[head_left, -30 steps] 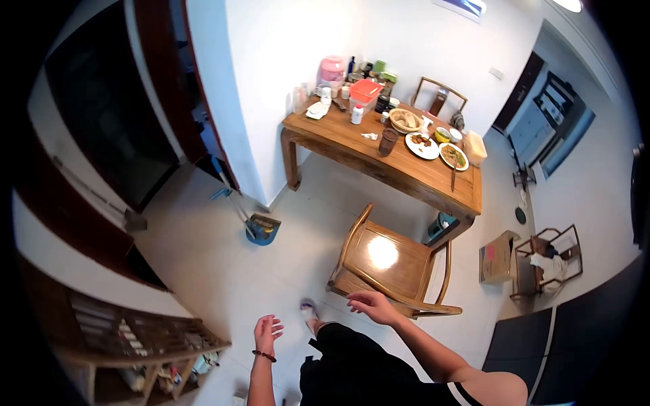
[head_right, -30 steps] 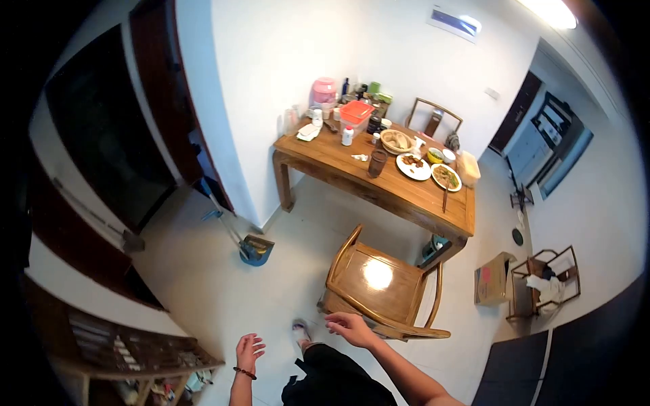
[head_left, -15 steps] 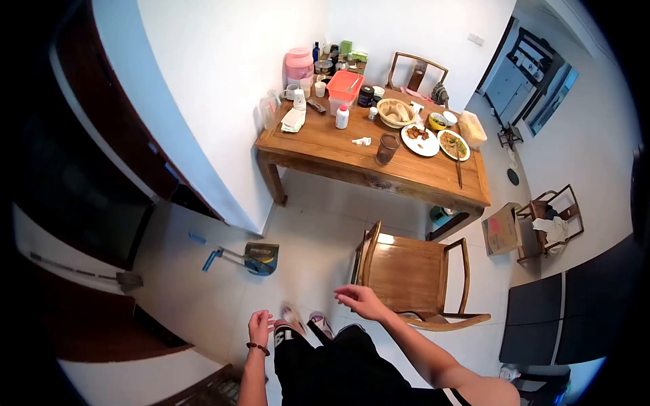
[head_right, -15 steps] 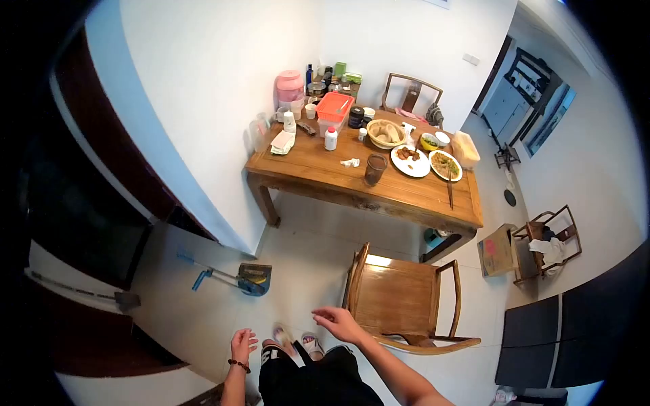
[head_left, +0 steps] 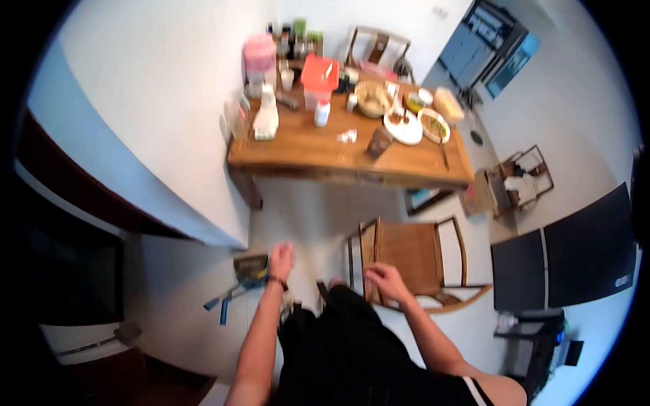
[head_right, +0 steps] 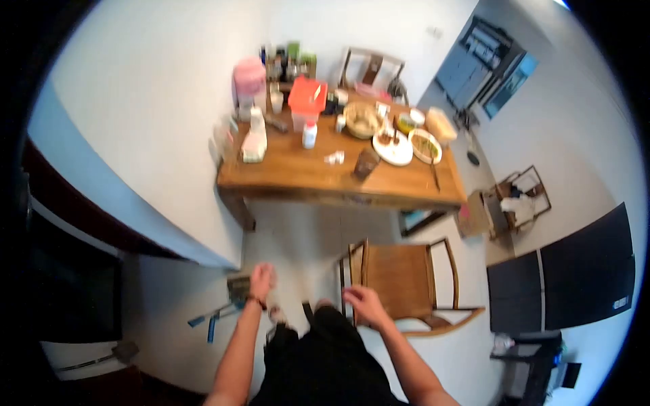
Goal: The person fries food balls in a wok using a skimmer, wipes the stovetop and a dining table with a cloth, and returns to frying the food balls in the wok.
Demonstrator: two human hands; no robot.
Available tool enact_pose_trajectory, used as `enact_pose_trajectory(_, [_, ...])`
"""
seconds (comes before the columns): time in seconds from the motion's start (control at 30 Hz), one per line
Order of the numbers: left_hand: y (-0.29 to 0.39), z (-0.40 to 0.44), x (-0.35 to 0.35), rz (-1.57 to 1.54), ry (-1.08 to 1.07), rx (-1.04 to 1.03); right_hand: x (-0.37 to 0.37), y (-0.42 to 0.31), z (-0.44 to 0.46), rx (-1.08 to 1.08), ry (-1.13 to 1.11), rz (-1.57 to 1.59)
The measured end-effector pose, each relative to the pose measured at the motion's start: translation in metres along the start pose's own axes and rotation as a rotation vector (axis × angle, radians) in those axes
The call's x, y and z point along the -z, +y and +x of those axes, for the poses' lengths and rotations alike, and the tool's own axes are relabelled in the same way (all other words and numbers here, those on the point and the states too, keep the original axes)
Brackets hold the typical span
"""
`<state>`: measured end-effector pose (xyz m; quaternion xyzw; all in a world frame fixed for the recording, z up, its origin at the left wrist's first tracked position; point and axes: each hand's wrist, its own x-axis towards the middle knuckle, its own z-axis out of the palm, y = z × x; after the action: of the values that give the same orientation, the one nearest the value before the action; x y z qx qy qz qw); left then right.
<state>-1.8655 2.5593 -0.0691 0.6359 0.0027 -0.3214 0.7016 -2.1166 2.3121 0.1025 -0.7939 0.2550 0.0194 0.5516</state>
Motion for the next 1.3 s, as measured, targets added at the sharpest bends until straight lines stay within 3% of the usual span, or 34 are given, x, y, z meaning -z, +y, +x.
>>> enact_pose_trajectory(0.03, [0.051, -0.011, -0.014, 0.007, 0.120, 0.024, -0.007, -0.015, -0.001, -0.055, 0.024, 0.104])
enact_pose_trajectory(0.27, [0.069, 0.058, 0.032, -0.047, 0.216, 0.143, -0.006, -0.005, 0.064, -0.205, 0.036, 0.216])
enact_pose_trajectory(0.5, [0.113, 0.137, 0.037, -0.025, 0.442, 0.163, 0.044, 0.007, 0.190, -0.110, -0.093, 0.256])
enact_pose_trajectory(0.8, [0.160, 0.287, 0.033, 0.330, 0.385, 0.176, 0.080, -0.036, 0.328, -0.043, -0.184, 0.298])
enact_pose_trajectory(0.87, [0.162, 0.344, 0.050, 0.513, 0.416, 0.089, 0.078, -0.046, 0.342, -0.086, -0.167, 0.356])
enact_pose_trajectory(1.0, [0.196, 0.450, 0.057, 0.610, 0.446, 0.109, 0.082, -0.038, 0.341, -0.136, -0.060, 0.371])
enact_pose_trajectory(1.13, [0.220, 0.528, 0.048, 0.757, 0.438, 0.242, 0.085, -0.038, 0.317, -0.312, 0.062, 0.416])
enact_pose_trajectory(1.2, [0.226, 0.554, 0.045, 0.737, 0.363, 0.540, 0.080, -0.035, 0.308, -0.375, 0.088, 0.407])
enact_pose_trajectory(1.3, [0.218, 0.574, 0.041, 0.666, 0.458, 0.540, 0.075, -0.031, 0.309, -0.437, 0.094, 0.432])
